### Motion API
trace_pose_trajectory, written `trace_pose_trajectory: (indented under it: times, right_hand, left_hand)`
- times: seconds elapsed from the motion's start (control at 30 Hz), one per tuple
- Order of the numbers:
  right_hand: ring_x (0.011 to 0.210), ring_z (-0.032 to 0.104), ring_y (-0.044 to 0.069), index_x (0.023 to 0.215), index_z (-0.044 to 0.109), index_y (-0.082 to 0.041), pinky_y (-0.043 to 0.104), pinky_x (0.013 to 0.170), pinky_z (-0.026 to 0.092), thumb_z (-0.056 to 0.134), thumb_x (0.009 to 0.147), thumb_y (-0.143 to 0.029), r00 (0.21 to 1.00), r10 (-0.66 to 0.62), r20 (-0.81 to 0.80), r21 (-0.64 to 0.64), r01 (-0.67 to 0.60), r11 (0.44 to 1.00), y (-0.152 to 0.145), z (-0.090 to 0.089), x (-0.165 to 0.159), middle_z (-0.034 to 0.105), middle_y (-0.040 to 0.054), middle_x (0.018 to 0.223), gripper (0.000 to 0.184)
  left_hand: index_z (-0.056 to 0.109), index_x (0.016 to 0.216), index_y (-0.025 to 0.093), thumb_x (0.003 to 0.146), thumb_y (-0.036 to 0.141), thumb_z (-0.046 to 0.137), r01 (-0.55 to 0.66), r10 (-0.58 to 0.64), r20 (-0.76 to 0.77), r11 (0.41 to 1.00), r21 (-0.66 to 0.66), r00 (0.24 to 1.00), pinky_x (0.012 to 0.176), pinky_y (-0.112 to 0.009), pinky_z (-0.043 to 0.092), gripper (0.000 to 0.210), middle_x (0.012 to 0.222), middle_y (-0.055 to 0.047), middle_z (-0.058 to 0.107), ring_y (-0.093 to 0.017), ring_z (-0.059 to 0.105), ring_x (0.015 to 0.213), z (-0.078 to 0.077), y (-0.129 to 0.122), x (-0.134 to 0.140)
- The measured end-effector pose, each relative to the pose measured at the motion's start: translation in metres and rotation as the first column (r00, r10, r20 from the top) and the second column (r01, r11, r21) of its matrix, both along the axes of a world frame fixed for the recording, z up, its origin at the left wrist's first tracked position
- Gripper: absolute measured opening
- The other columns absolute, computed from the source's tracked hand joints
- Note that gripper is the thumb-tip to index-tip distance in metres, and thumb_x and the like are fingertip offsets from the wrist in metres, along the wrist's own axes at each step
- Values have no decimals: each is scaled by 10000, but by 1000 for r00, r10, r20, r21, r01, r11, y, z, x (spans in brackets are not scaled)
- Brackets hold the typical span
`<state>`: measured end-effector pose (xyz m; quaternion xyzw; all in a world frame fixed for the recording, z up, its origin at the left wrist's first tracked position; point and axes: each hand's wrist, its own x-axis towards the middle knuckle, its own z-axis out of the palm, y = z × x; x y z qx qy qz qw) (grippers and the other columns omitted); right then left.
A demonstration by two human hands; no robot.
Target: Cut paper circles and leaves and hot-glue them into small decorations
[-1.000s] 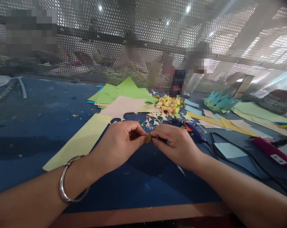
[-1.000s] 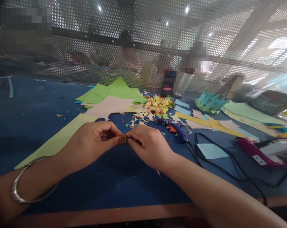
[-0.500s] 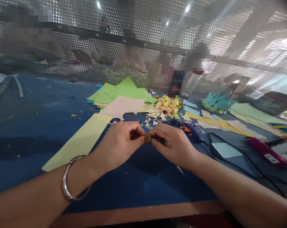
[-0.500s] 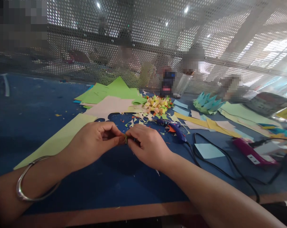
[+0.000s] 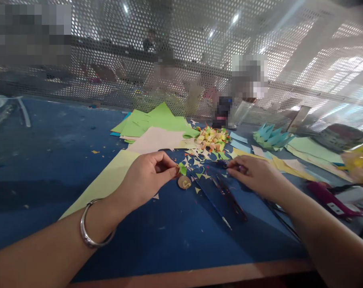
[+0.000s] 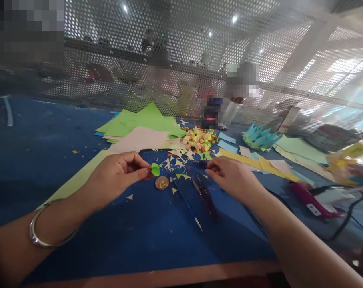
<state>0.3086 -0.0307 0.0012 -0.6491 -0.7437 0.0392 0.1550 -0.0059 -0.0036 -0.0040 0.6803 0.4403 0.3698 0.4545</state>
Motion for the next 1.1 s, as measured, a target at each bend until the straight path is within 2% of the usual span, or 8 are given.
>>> trace_pose_trajectory:
  times: [0.13, 0.27, 0.33, 0.57, 0.73, 0.83, 0.97, 1.1]
  right_hand:
    - [569, 586, 176, 921, 698, -194, 311, 556, 429, 603, 869, -476, 993, -117, 16, -20, 117, 993, -9, -15, 34, 704, 55, 771, 301]
    - [633, 623, 203, 979, 652, -198, 341, 605, 455, 643, 821, -527, 974, -223, 26, 8, 223, 975, -10, -25, 47, 717, 72, 867, 364]
    - [661, 636, 218, 969, 645, -196, 354, 624, 461, 655, 804, -549, 968, -250, 11, -32, 250, 968, -7, -26, 50, 711, 73, 856, 390]
    - [674, 625, 222, 912, 675, -173, 341, 611, 468, 756, 691, -564, 919, -311, -241, -242, 253, 937, 5, -26, 58, 677, 53, 728, 457]
    - [651, 607, 188, 910, 685, -159, 284, 528, 422, 825, 678, -473, 784, -386, -487, -373, 212, 903, 3, -23, 57, 692, 63, 759, 414]
    - [609, 599, 159, 884, 702, -167, 277, 523, 443, 811, 739, -410, 633, -410, -657, -420, 145, 896, -3, -16, 51, 697, 70, 797, 303]
    - [593, 594, 133, 831, 716, -193, 253, 538, 480, 714, 875, -316, 433, -423, -796, -454, 34, 890, -16, -4, 43, 643, 53, 768, 130]
    - [563, 552, 141, 808, 672, -205, 260, 473, 425, 649, 927, -338, 341, -362, -868, -406, -66, 912, -24, 2, 39, 576, 42, 700, 179]
  left_hand:
    - [674, 819, 190, 800, 333, 761, -4, 5, 55, 1000, -13, 998, 674, -269, 550, 168, 797, -33, 763, -172, 719, 747, -3, 2, 0]
    - [683, 836, 186, 802, 318, 752, -5, 6, 58, 1000, -24, 998, 701, -278, 555, 152, 807, -36, 756, -171, 710, 753, -4, 5, -1]
    - [683, 837, 184, 805, 311, 750, -6, 8, 60, 999, -34, 998, 715, -276, 556, 147, 808, -33, 753, -165, 708, 755, -4, 5, -1]
    - [686, 843, 191, 806, 320, 743, -1, 3, 62, 999, -36, 998, 724, -286, 559, 146, 803, -32, 751, -168, 709, 756, -6, 7, -2]
    - [685, 844, 192, 806, 329, 737, -18, 20, 67, 999, -36, 998, 729, -304, 554, 151, 804, -42, 748, -168, 694, 738, -8, 9, -4]
    - [679, 851, 192, 812, 332, 739, -21, 25, 80, 999, -45, 996, 701, -293, 537, 157, 790, -40, 738, -157, 676, 718, -7, 10, -5]
    - [674, 856, 187, 817, 336, 748, -20, 25, 90, 998, -60, 996, 689, -280, 517, 170, 780, -32, 730, -146, 663, 714, -6, 10, -5]
    - [665, 844, 183, 825, 331, 746, -18, 25, 104, 998, -67, 994, 683, -272, 508, 170, 764, -24, 717, -138, 658, 702, -3, 10, -4]
